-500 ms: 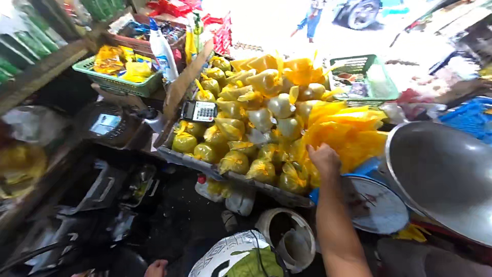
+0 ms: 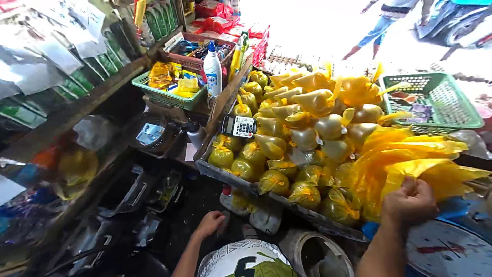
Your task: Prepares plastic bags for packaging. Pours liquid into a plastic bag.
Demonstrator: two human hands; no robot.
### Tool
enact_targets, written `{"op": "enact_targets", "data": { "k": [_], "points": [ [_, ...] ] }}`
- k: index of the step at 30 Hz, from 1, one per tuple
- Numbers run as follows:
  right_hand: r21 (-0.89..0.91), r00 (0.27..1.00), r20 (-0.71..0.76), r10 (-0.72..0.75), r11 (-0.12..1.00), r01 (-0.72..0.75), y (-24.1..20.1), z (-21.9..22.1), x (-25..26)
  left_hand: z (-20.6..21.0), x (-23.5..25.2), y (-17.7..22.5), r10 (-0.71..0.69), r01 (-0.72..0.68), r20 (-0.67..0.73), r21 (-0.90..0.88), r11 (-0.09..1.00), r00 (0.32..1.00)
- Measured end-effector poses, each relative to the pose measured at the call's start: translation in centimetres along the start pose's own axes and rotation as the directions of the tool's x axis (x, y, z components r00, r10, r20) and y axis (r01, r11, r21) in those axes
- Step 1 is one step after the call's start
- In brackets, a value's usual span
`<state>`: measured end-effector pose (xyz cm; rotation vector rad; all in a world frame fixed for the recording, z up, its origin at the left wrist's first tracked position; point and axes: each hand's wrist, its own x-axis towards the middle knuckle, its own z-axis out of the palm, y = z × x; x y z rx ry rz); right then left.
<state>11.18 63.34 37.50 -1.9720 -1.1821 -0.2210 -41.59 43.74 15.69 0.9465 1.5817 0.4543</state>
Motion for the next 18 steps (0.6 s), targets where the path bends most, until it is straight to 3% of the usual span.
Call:
{"op": "enact_targets", "data": {
  "k": [2,5,8,10,13,16,18],
  "points": [
    [0.114,0.999,-0.033,-0.044,0.992,0.047,-3.3,-0.3,-2.0,-1.6,0.5,3.5,0.178,-0.168,0.096,-0.097,0.981,0.979],
    [0.433,0.976,0.183,-0.122,0.901,0.031,-11.0,-0.3,-7.5,-2.3,1.1,7.8,0.359,-0.302,0.326,-0.212,0.929,0.875],
    [0.780,0.834,0.462,-0.302,0.587,-0.219,-18.7,-0.9,-14.2,-0.4,1.8,10.4,0.393,-0.336,0.578,-0.208,0.919,0.715],
    [0.837,0.759,0.504,-0.413,0.450,-0.310,-21.8,-2.9,-16.3,0.9,0.4,13.3,0.432,-0.359,0.628,-0.249,0.899,0.647],
    [0.795,0.776,0.530,-0.342,0.519,-0.314,-21.9,-4.9,-16.0,1.6,-2.5,17.7,0.524,-0.270,0.523,-0.486,0.831,0.672],
    [0.699,0.717,0.637,-0.283,0.604,-0.382,-18.2,-4.7,-16.0,1.8,-1.2,19.1,0.466,0.044,0.435,-0.766,0.641,0.770],
    [0.649,0.676,0.691,-0.256,0.632,-0.424,-16.1,-4.9,-16.9,-0.1,-0.7,20.7,0.449,0.165,0.426,-0.843,0.511,0.785]
  ]
}}
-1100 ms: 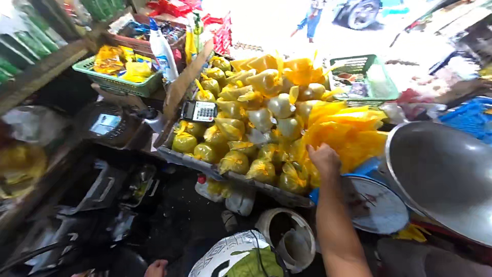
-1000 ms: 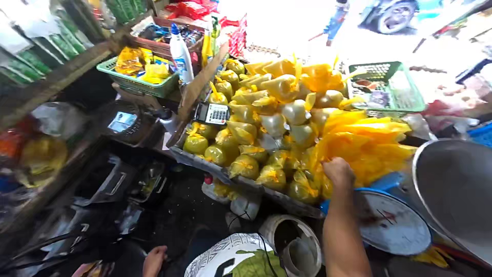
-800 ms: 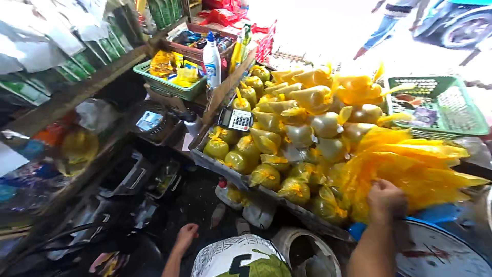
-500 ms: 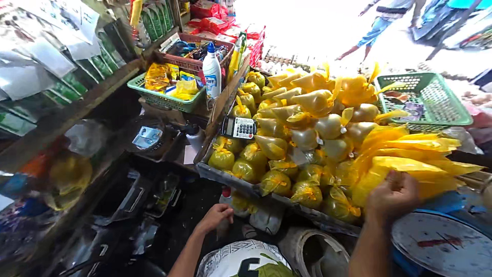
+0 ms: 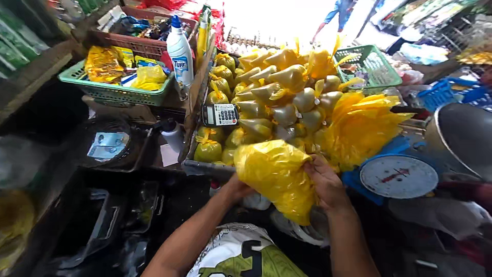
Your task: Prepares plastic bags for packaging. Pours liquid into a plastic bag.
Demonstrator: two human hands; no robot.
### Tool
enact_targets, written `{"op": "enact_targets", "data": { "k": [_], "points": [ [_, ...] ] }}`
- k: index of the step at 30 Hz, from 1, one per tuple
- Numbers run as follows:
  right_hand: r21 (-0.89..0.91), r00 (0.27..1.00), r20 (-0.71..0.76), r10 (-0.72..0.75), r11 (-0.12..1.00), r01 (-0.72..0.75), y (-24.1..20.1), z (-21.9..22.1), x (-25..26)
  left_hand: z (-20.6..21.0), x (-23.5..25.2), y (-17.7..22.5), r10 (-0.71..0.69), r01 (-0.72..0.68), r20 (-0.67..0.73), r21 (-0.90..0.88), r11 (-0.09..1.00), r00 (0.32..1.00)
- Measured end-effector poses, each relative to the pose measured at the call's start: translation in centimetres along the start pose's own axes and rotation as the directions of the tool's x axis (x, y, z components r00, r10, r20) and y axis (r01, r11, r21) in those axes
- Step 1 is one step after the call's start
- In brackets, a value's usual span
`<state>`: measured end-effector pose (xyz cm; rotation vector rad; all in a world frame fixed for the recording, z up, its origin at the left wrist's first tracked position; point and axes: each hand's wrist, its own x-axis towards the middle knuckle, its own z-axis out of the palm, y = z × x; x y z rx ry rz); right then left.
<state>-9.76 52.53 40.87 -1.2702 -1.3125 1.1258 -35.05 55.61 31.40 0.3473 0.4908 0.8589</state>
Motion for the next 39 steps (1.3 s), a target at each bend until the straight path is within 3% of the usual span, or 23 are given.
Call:
{"op": "enact_targets", "data": {
  "k": [2,4,6,10,13,17,19,21,23,25,27,30,32,34,39],
  "points": [
    [-0.067,0.999,-0.031,0.028,0.997,-0.031,1.5,-0.3,-1.6,0.9,0.6,2.7,0.000,0.001,0.022,-0.047,0.999,1.000],
    [-0.202,0.996,-0.094,0.001,0.979,-0.020,3.1,-0.5,-3.1,1.0,1.5,4.4,-0.019,0.018,0.114,0.015,1.000,0.993],
    [-0.369,0.990,-0.142,-0.024,0.929,-0.030,4.4,-1.0,-4.5,0.9,2.3,5.7,-0.065,0.032,0.246,0.136,0.990,0.967],
    [-0.580,0.985,-0.166,0.044,0.803,-0.134,5.2,-2.3,-7.5,1.2,2.7,7.4,-0.152,-0.032,0.357,0.462,0.886,0.922],
    [-0.602,0.972,-0.167,0.162,0.764,-0.231,5.2,-3.5,-9.4,2.8,3.2,7.8,-0.260,-0.121,0.503,0.605,0.787,0.825],
    [-0.543,0.923,-0.285,0.259,0.750,-0.378,5.9,-4.5,-12.4,4.4,3.7,6.0,-0.298,-0.186,0.533,0.676,0.713,0.792],
    [-0.421,0.905,-0.352,0.240,0.823,-0.382,5.5,-4.3,-14.1,5.0,4.2,4.6,-0.284,-0.132,0.550,0.598,0.791,0.786],
    [-0.138,0.849,-0.483,0.216,0.938,-0.318,4.6,-3.3,-15.2,5.6,4.9,2.9,-0.211,-0.051,0.545,0.426,0.903,0.812],
    [0.141,0.693,-0.685,0.224,0.974,-0.175,4.2,-1.5,-15.6,5.3,6.0,0.0,-0.174,0.006,0.540,0.299,0.954,0.824],
    [0.342,0.484,-0.826,0.290,0.939,0.020,5.3,0.3,-15.3,3.6,6.0,-4.5,-0.286,0.080,0.539,0.373,0.924,0.792],
    [0.474,0.337,-0.851,0.402,0.865,0.166,7.7,1.1,-14.7,2.1,4.0,-9.9,-0.469,0.241,0.500,0.453,0.858,0.728],
    [0.588,0.207,-0.805,0.556,0.795,0.151,11.2,1.9,-14.7,1.1,0.4,-15.5,-0.596,0.363,0.380,0.528,0.768,0.707],
    [0.624,0.161,-0.778,0.607,0.776,0.087,12.5,2.5,-15.2,1.7,-0.3,-17.2,-0.513,0.290,0.299,0.556,0.779,0.804],
    [0.651,0.164,-0.756,0.634,0.754,0.085,13.5,2.8,-15.8,3.3,0.3,-18.0,-0.378,0.192,0.217,0.581,0.791,0.900],
    [0.815,0.244,-0.566,0.787,0.579,0.025,14.1,-1.5,-17.8,6.5,4.3,-20.6,-0.201,0.073,0.158,0.584,0.808,0.967]
  ]
}}
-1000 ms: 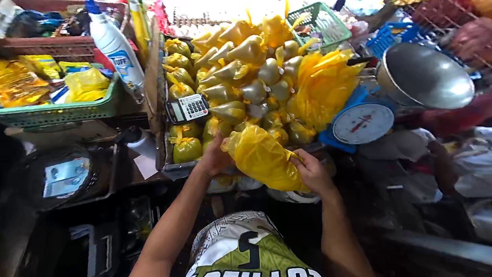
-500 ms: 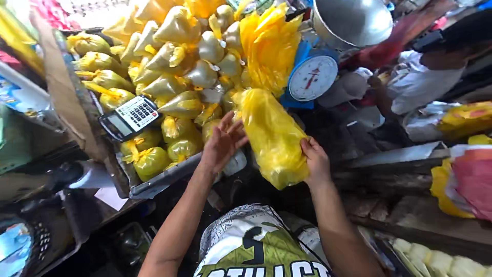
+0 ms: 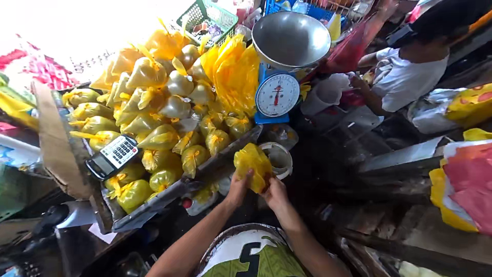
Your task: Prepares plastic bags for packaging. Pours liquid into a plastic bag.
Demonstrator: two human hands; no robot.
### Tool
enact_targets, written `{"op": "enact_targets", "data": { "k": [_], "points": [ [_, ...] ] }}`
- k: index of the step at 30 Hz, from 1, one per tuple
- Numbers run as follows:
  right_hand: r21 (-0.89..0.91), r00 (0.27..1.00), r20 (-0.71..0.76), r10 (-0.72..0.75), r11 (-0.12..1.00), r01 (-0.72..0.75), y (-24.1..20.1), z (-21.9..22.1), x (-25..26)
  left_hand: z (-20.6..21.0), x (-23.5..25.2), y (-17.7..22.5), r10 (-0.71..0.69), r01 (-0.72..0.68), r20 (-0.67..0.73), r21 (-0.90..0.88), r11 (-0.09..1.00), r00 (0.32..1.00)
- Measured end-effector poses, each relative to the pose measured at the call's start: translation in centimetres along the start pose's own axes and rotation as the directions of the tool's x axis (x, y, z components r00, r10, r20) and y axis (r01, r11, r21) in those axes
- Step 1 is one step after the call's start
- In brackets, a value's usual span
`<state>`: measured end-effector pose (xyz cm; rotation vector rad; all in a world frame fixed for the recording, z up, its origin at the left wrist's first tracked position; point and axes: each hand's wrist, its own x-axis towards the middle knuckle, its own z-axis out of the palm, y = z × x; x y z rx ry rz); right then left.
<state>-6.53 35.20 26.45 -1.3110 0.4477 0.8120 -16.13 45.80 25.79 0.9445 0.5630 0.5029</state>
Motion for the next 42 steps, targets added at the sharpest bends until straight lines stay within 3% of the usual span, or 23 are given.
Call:
{"op": "enact_targets", "data": {
  "k": [1,3,5,7,10,14,17,19,22,24,30,33,35,37,38,39,40,42],
  "points": [
    [-0.057,1.000,-0.005,-0.014,0.998,0.013,-1.5,-1.0,0.7,0.7,1.1,-0.1,0.019,-0.018,-0.033,0.019,1.000,0.999],
    [-0.251,0.961,0.025,-0.276,0.929,0.273,-4.3,-3.4,1.9,2.5,3.0,0.4,0.048,-0.039,-0.075,0.116,0.993,0.996],
    [-0.426,0.825,0.152,-0.544,0.717,0.551,-7.3,-5.1,2.8,4.6,4.1,1.0,0.066,-0.055,-0.030,0.291,0.955,0.997],
    [-0.462,0.752,0.332,-0.570,0.597,0.656,-10.5,-5.2,2.8,6.9,4.8,1.3,0.061,-0.081,0.058,0.473,0.877,0.996],
    [-0.473,0.718,0.531,-0.450,0.545,0.692,-13.9,-4.4,3.8,10.5,5.1,1.6,-0.025,-0.107,0.221,0.564,0.819,0.975],
    [-0.497,0.694,0.562,-0.450,0.487,0.718,-16.5,-4.6,6.4,13.2,6.0,1.1,-0.042,-0.051,0.318,0.279,0.959,0.947],
    [-0.469,0.657,0.647,-0.388,0.477,0.744,-17.9,-5.0,7.5,14.7,7.0,0.0,0.045,-0.063,0.112,0.169,0.984,0.993],
    [-0.444,0.652,0.697,-0.297,0.535,0.719,-18.3,-5.3,8.0,15.4,7.2,-0.8,0.075,-0.073,-0.005,0.176,0.982,0.997],
    [-0.376,0.677,0.704,-0.214,0.697,0.611,-19.0,-5.9,9.3,15.7,7.7,-1.8,0.094,-0.081,-0.080,0.153,0.985,0.992],
    [-0.371,0.701,0.669,-0.247,0.707,0.602,-19.3,-6.6,9.7,15.8,7.7,-2.0,0.094,-0.076,-0.114,0.150,0.986,0.989],
    [-0.630,0.656,0.612,-0.442,0.230,0.742,-19.5,-5.3,7.8,17.2,7.9,-2.8,0.114,-0.077,-0.195,0.187,0.979,0.974],
    [-0.567,0.536,0.594,-0.600,0.161,0.808,-19.6,-4.3,8.1,18.4,8.4,-2.0,0.027,-0.040,-0.224,-0.055,0.998,0.974],
    [-0.541,0.544,0.541,-0.641,0.229,0.809,-19.5,-4.4,8.2,18.0,8.5,-0.2,-0.127,0.068,-0.152,-0.341,0.937,0.980],
    [-0.439,0.669,0.435,-0.603,0.507,0.742,-19.4,-4.6,8.5,17.0,8.5,1.8,-0.193,0.173,-0.009,-0.413,0.894,0.981],
    [-0.277,0.765,0.377,-0.522,0.725,0.631,-19.6,-4.4,8.5,16.2,8.6,2.7,-0.202,0.209,0.056,-0.330,0.920,0.978],
    [-0.059,0.855,0.355,-0.378,0.904,0.424,-20.0,-4.3,8.1,15.3,8.8,3.2,-0.209,0.230,0.119,-0.201,0.952,0.971],
    [0.134,0.893,0.387,-0.230,0.972,0.192,-20.5,-4.3,7.5,14.3,8.9,3.7,-0.208,0.227,0.174,-0.099,0.969,0.962],
    [0.272,0.814,0.569,-0.120,0.961,-0.048,-21.2,-4.6,6.3,13.1,9.2,4.9,-0.171,0.200,0.195,-0.140,0.970,0.966]
  ]
}}
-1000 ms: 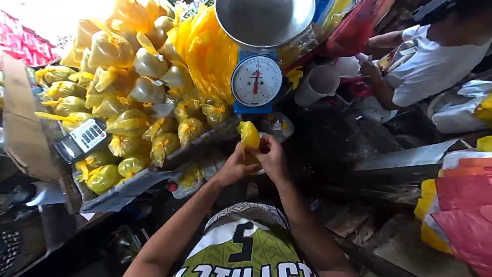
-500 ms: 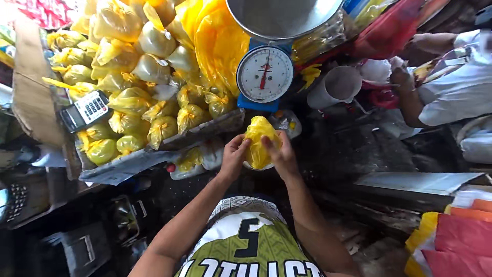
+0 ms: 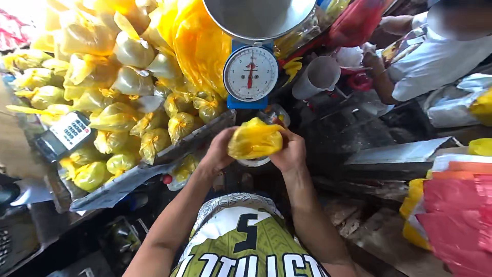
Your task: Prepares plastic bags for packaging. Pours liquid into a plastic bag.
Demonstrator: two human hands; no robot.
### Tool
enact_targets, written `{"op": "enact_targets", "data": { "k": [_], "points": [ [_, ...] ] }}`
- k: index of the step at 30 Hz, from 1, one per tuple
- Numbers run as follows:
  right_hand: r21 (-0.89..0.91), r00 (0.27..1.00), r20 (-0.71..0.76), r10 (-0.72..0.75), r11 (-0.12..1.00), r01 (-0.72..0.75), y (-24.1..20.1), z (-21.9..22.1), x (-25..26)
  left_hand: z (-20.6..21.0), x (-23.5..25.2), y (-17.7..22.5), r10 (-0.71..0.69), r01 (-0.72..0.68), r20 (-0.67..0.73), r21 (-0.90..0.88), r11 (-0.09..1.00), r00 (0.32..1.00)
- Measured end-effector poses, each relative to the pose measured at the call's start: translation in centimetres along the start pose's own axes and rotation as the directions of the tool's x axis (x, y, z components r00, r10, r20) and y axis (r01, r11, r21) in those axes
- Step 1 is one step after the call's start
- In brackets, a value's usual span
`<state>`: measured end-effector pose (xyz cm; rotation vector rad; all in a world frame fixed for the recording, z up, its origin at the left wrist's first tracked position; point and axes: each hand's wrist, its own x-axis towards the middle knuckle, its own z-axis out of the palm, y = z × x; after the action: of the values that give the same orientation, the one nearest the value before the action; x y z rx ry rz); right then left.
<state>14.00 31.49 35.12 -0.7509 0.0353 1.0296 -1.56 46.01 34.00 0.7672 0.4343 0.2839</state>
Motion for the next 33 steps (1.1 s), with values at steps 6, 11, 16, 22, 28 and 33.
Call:
{"op": "enact_targets", "data": {
  "k": [6,11,16,22,28,33],
  "points": [
    [-0.911,0.951,0.207,-0.227,0.310,0.272,0.5,0.1,-0.6,-0.4,0.3,1.3,0.065,-0.075,0.071,0.155,0.985,0.995],
    [-0.979,0.777,0.121,-0.618,-0.203,-0.009,-0.3,0.4,0.0,-2.8,3.6,0.6,0.265,-0.067,-0.009,0.960,0.273,0.964],
    [-0.990,0.799,0.112,-0.592,-0.133,0.040,3.2,-1.5,-1.2,-2.7,3.7,-2.1,0.440,-0.091,-0.116,0.902,0.421,0.890],
    [-0.998,0.802,-0.036,-0.596,-0.022,-0.060,3.0,-2.9,-2.2,-5.2,3.1,-4.0,0.261,0.103,-0.234,0.895,0.433,0.936],
    [-0.999,0.829,-0.033,-0.558,0.005,-0.036,3.8,-2.9,-1.2,-6.6,0.1,-6.1,0.100,0.116,-0.123,0.990,0.073,0.987],
    [-0.996,0.941,0.017,-0.337,0.076,0.045,8.4,-2.7,-1.2,-5.7,0.6,-7.8,0.080,0.123,-0.207,0.804,0.582,0.975]
  ]
}}
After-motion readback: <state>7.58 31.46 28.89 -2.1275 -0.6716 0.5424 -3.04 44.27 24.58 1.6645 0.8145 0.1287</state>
